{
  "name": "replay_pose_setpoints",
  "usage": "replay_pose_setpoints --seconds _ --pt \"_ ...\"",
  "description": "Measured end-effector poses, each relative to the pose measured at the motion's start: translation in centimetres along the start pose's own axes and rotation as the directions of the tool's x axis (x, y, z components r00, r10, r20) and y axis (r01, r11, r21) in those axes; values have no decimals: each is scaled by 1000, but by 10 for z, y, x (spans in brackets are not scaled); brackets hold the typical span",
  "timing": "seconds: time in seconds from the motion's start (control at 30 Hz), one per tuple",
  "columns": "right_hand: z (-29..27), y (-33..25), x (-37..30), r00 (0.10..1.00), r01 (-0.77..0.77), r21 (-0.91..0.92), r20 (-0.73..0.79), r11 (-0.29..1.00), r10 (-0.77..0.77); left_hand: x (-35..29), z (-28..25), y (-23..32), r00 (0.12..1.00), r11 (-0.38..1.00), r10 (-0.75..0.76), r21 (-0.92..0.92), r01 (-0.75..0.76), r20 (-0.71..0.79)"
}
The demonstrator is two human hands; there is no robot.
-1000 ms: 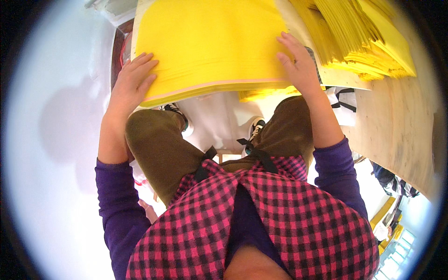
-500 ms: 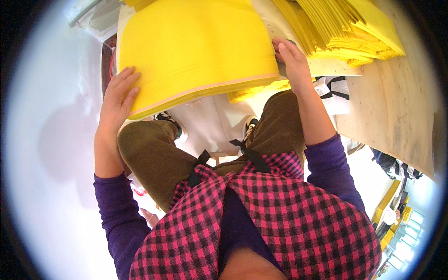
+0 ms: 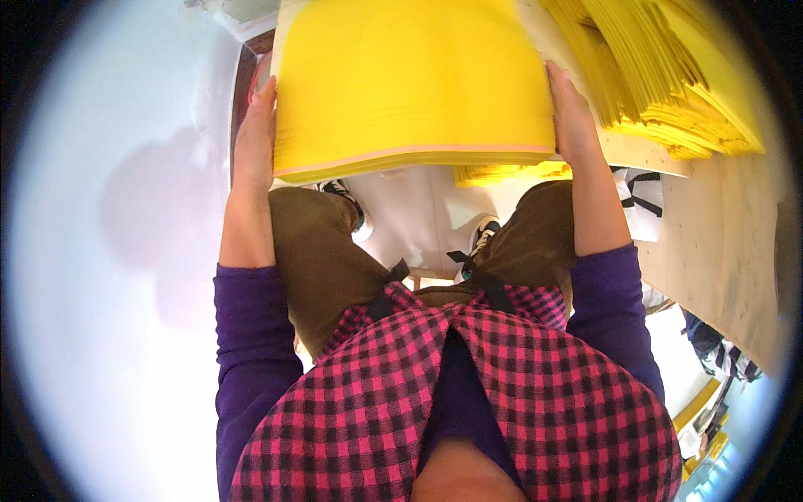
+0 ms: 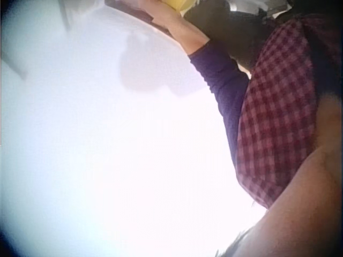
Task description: The person folds yellow sheets by hand, aligning edges and pressing creases. They stack the folded sheets on the table and continue folding additional sheets from a nearby pile.
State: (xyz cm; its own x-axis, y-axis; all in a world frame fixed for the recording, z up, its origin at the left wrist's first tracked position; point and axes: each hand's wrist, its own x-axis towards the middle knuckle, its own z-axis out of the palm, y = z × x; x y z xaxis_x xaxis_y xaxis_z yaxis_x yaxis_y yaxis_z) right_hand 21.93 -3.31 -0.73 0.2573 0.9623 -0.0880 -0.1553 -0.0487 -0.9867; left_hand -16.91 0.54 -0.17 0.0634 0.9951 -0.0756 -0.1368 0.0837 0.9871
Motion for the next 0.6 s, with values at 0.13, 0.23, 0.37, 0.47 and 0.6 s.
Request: replay_pose_setpoints --seconds 0.13,0.23,0.37,0.47,0.6 --pt "3 -1 -8 1000 -1 -15 28 1000 2 0 -7 -7 998 999 43 22 -45 54" --pt "5 0 -7 1000 5 -15 18 1000 -5 -1 -8 -10 998 999 49 -10 -48 47" --pt "8 0 -7 998 67 -99 9 993 -66 1 -11 -12 999 998 48 -40 -47 10" --pt "7 -1 -9 999 49 -108 -6 993 -50 2 -12 -16 998 997 70 41 -70 -4" --pt "6 1 -8 998 66 -81 4 995 -66 5 -15 -20 994 991 105 88 -105 2"
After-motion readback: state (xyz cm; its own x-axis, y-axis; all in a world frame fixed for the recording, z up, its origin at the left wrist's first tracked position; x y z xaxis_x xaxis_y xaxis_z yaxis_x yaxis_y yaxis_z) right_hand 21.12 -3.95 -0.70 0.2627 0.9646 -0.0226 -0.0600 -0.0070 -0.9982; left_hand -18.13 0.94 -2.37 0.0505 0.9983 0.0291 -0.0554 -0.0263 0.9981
